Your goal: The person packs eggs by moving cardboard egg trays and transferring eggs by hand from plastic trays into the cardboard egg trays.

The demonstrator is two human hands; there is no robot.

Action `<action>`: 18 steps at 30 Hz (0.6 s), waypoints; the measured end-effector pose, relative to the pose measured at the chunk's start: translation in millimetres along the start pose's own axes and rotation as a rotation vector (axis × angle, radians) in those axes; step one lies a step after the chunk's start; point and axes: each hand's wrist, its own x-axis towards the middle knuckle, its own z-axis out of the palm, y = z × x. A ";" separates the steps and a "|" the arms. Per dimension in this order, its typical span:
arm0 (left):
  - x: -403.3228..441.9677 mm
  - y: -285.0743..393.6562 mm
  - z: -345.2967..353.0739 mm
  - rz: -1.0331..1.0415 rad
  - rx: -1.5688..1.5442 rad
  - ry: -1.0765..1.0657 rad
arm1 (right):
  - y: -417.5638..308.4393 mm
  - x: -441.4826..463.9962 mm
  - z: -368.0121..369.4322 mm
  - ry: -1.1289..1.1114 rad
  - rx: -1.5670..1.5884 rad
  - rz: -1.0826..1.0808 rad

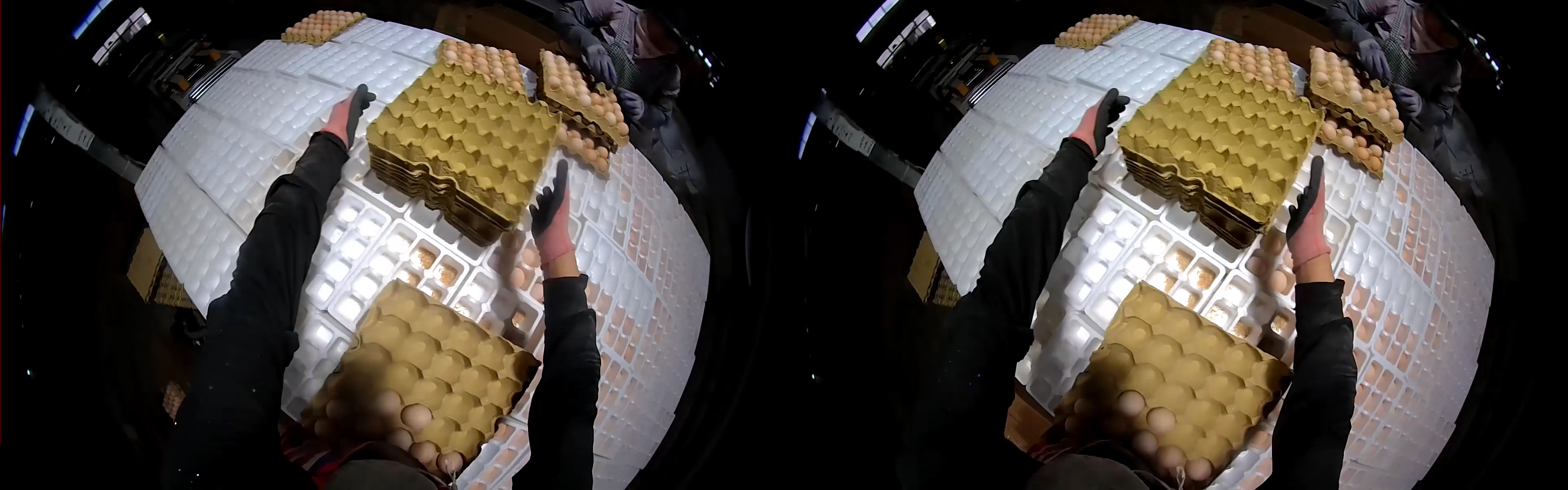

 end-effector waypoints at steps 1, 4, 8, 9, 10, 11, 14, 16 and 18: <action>0.4 -26.4 -6.9 0.020 0.120 -0.018 | 9.5 13.1 -4.5 -0.057 0.043 0.072; -17.4 -65.6 19.8 0.347 0.477 -0.136 | 51.4 42.5 -17.2 -0.624 0.037 0.037; -53.6 3.0 21.2 0.107 -0.233 -0.196 | 55.6 73.9 -48.0 -0.593 -0.060 -0.182; -49.8 5.9 19.2 0.122 -0.361 -0.214 | 52.1 76.1 -53.5 -0.550 -0.152 -0.301; -59.1 13.4 8.7 0.204 -0.366 -0.189 | 43.0 63.5 -45.3 -0.542 -0.216 -0.351; -72.3 18.1 -6.4 0.086 -0.502 -0.181 | 33.5 50.4 -36.8 -0.530 -0.280 -0.402; -114.8 38.2 -58.6 -0.158 -1.074 -0.152 | 7.8 45.8 -20.9 -0.634 -0.491 -0.548; -166.4 71.4 -111.6 -0.178 -0.976 -0.018 | 4.5 16.0 25.5 -0.709 -0.708 -0.663; -204.2 59.5 -164.2 -0.181 -0.864 0.109 | 10.5 -32.4 97.4 -0.818 -0.920 -0.814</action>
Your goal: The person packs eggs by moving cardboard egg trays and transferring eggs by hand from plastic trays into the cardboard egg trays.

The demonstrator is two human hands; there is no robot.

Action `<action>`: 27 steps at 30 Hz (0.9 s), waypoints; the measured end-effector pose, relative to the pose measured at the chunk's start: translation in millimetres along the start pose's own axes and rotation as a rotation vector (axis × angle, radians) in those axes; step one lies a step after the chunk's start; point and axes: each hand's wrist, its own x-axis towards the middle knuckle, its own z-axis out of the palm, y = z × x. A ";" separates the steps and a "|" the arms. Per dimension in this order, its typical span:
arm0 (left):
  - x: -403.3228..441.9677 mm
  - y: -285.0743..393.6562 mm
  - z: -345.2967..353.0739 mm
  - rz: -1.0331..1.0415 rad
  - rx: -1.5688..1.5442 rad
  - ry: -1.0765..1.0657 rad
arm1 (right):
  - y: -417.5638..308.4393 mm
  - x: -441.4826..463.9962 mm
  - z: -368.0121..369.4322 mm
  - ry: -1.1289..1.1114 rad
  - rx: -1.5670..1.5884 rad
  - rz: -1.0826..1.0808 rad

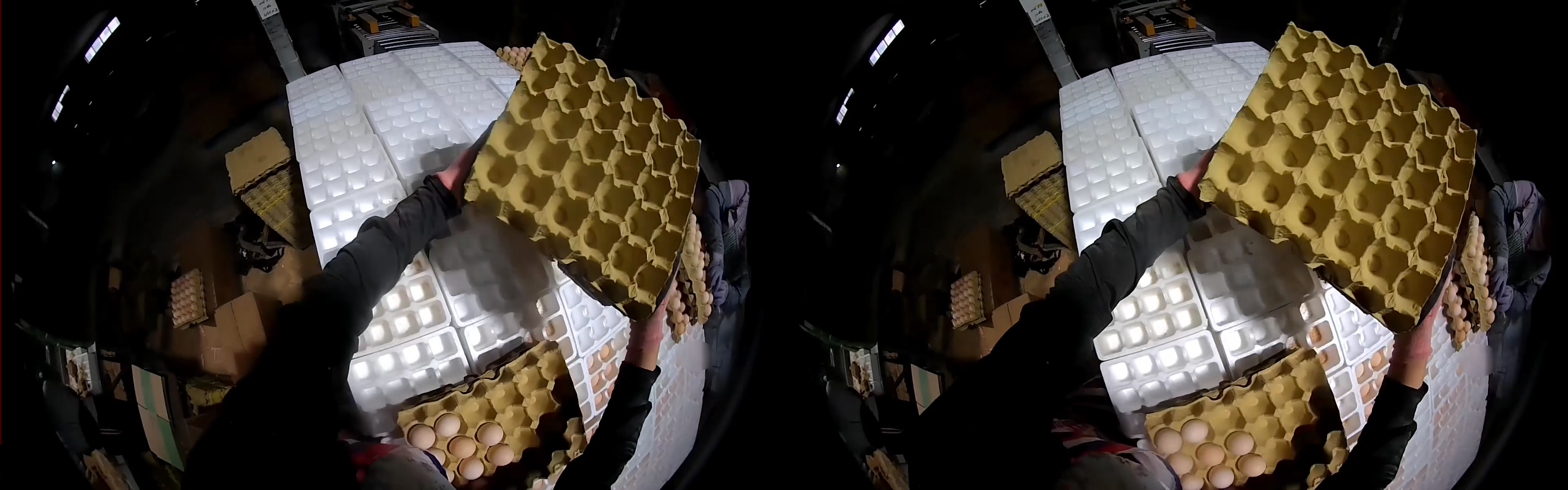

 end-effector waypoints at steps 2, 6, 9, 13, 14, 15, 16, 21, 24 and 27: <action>-30.9 27.1 -41.2 0.057 -0.011 0.073 | -60.7 33.2 53.8 -0.066 0.182 -0.006; -68.3 62.7 -177.8 0.058 -0.584 -0.335 | -135.5 97.6 178.1 -0.224 0.563 0.063; -78.6 105.7 -274.9 0.249 -0.462 -0.505 | -203.5 148.7 269.8 -0.276 0.819 0.336; -70.0 209.3 -324.7 0.181 -0.223 0.221 | -230.2 217.6 378.4 -0.550 0.867 0.237; -60.4 217.7 -348.0 0.152 -0.296 0.244 | -231.8 231.6 406.8 -0.389 0.840 0.405; -50.6 222.4 -364.4 0.130 -0.370 0.278 | -234.4 245.0 434.9 -0.217 0.822 0.565; -44.5 233.9 -384.6 0.116 -0.434 0.305 | -232.0 265.4 450.2 -0.381 0.554 0.454; 19.2 235.9 -464.4 0.123 -0.407 0.333 | -214.8 325.2 511.7 -0.439 0.349 0.743; 57.1 190.8 -493.3 0.131 -0.443 0.405 | -205.1 341.5 533.5 -0.250 0.130 0.713; 65.4 162.2 -507.8 0.151 -0.617 0.307 | -236.5 357.9 553.5 -0.192 -0.231 0.500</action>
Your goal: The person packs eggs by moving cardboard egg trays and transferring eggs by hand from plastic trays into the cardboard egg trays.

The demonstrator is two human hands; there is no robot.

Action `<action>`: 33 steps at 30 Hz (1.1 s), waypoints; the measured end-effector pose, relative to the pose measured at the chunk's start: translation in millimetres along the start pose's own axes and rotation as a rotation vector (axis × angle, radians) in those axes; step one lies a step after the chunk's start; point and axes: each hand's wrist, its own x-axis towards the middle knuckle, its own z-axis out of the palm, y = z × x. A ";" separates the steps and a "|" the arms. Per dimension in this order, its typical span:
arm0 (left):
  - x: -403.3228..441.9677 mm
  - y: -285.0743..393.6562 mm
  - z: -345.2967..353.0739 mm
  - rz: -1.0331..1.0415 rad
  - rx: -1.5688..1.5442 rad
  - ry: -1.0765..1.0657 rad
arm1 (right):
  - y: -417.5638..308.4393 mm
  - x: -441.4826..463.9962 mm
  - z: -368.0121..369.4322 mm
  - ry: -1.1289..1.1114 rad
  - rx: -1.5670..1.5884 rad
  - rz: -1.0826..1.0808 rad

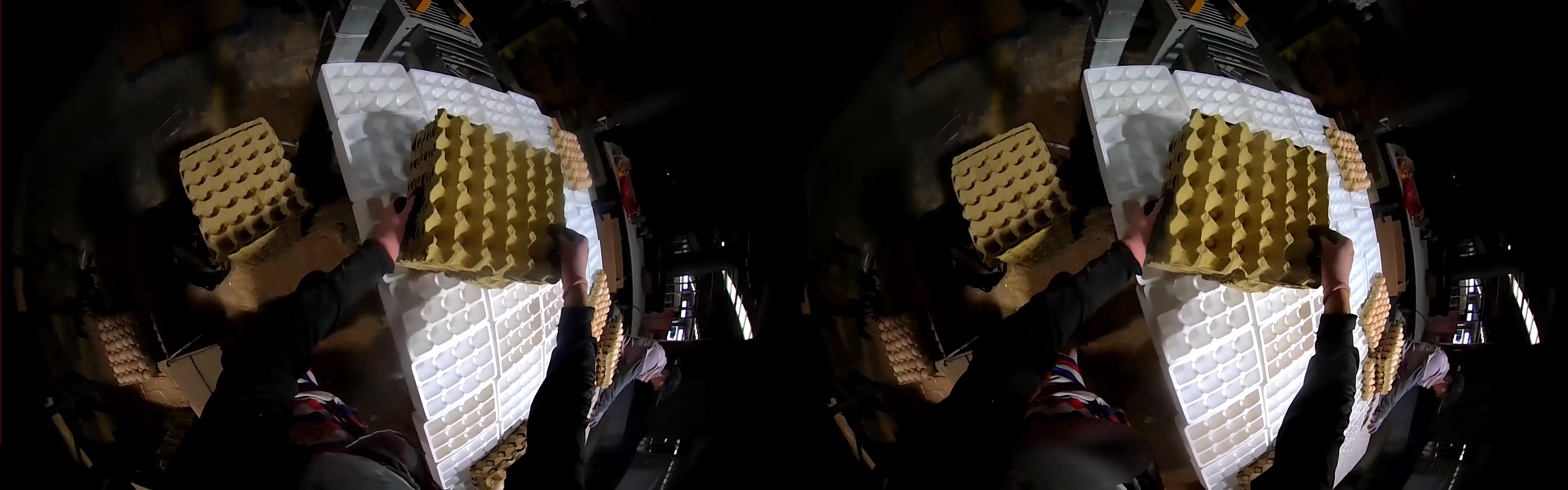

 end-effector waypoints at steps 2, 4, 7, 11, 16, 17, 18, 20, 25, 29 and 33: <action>-5.7 3.5 -4.0 0.040 0.303 -0.021 | -4.1 5.2 -13.5 0.031 0.060 -0.092; -5.3 18.7 -4.3 0.146 0.972 -0.030 | -37.6 -6.4 -24.6 -0.013 0.118 -0.053; -28.2 48.3 16.8 0.655 1.582 0.245 | -52.6 -10.7 -50.0 -0.064 0.166 -0.117; -114.1 100.1 44.3 0.147 0.057 -0.380 | -75.3 -18.9 -51.4 -0.029 0.185 -0.266; -186.5 165.9 41.0 0.742 0.420 -0.175 | -133.9 -40.9 72.1 -0.075 0.551 -0.287; -185.7 174.7 9.3 0.788 0.218 -0.159 | -156.9 -57.6 112.8 -0.128 0.679 -0.249; -181.6 180.0 -28.8 0.845 0.009 -0.172 | -175.7 -69.5 146.7 -0.208 0.756 -0.192; -188.9 220.4 -79.1 0.969 -0.037 -0.026 | -205.1 -87.6 216.6 -0.265 0.866 -0.123; -206.0 221.4 -203.6 0.504 0.129 1.019 | -196.1 -149.5 363.3 -0.493 0.665 -0.250; -166.1 162.8 -325.7 0.494 0.192 1.057 | -130.2 -202.1 480.5 -0.585 0.869 0.348; -178.0 187.6 -288.6 0.463 0.094 0.921 | -68.1 -216.6 545.2 -0.750 0.693 0.912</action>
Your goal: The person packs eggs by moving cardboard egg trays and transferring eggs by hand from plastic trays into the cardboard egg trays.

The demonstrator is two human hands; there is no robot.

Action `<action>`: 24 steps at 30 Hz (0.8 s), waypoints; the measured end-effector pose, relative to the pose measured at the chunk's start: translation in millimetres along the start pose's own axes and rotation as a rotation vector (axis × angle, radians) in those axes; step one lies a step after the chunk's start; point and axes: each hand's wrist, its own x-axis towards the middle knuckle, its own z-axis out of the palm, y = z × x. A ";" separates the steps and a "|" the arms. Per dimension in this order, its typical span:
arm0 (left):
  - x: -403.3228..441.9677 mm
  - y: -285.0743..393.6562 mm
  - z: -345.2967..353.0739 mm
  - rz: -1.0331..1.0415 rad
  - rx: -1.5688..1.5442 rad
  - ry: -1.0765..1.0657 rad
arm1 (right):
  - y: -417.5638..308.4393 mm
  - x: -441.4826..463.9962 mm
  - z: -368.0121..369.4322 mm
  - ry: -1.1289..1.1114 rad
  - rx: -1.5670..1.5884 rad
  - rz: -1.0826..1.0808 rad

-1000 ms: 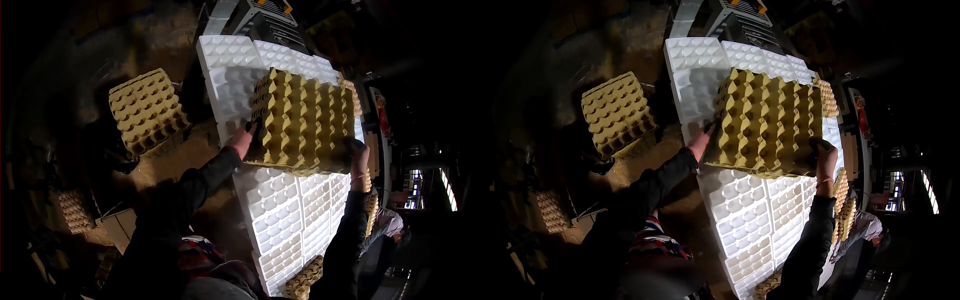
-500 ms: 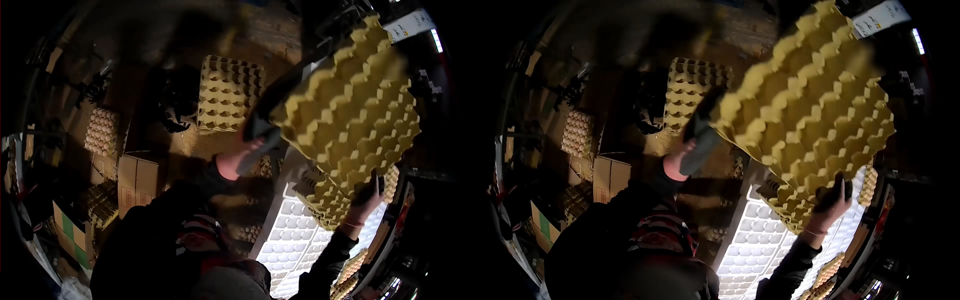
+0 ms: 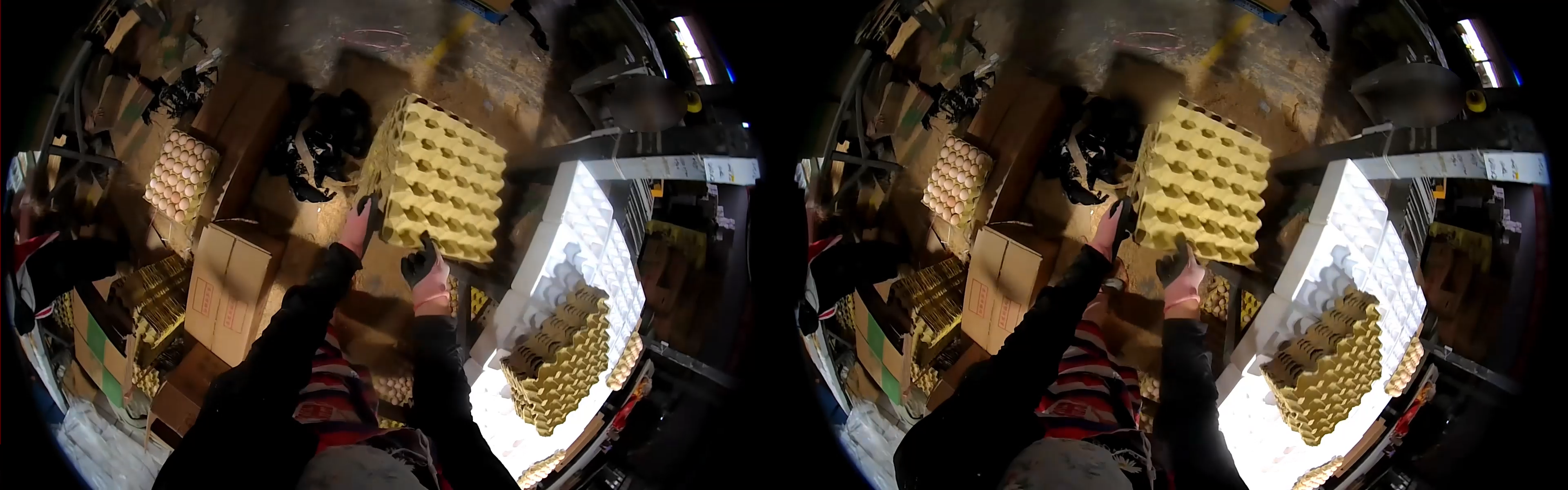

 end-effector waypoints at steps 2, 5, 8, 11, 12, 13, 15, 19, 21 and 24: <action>21.4 -22.3 -11.8 0.178 0.130 -0.068 | -8.1 -26.2 20.3 0.063 -0.036 0.160; 6.4 -13.8 0.3 0.382 0.578 0.034 | -9.2 -31.0 9.2 -0.241 -0.539 -0.318; -26.9 10.8 27.0 0.499 0.683 0.004 | -23.9 -24.4 -3.7 -0.374 -0.227 -0.270; -51.6 35.2 44.4 0.594 0.727 0.005 | -32.9 -65.8 1.9 -0.413 -0.094 -0.369; -47.4 35.1 47.8 0.600 0.688 0.010 | -38.7 -75.0 13.9 -0.343 -0.090 -0.306; -39.0 32.5 50.1 0.606 0.649 0.013 | -44.7 -78.7 28.6 -0.275 -0.085 -0.243; -2.3 22.6 45.0 0.561 0.737 0.096 | -51.3 -52.8 40.5 -0.199 -0.286 -0.161; 42.1 28.2 25.4 0.405 0.767 0.148 | -50.8 0.4 57.4 -0.188 -0.534 0.025; 44.7 29.9 23.1 0.546 0.770 0.190 | -50.2 -19.5 71.3 -0.221 -0.567 -0.011; 52.4 12.6 1.0 0.538 0.694 0.065 | -36.0 -15.2 49.2 -0.378 -0.493 -0.059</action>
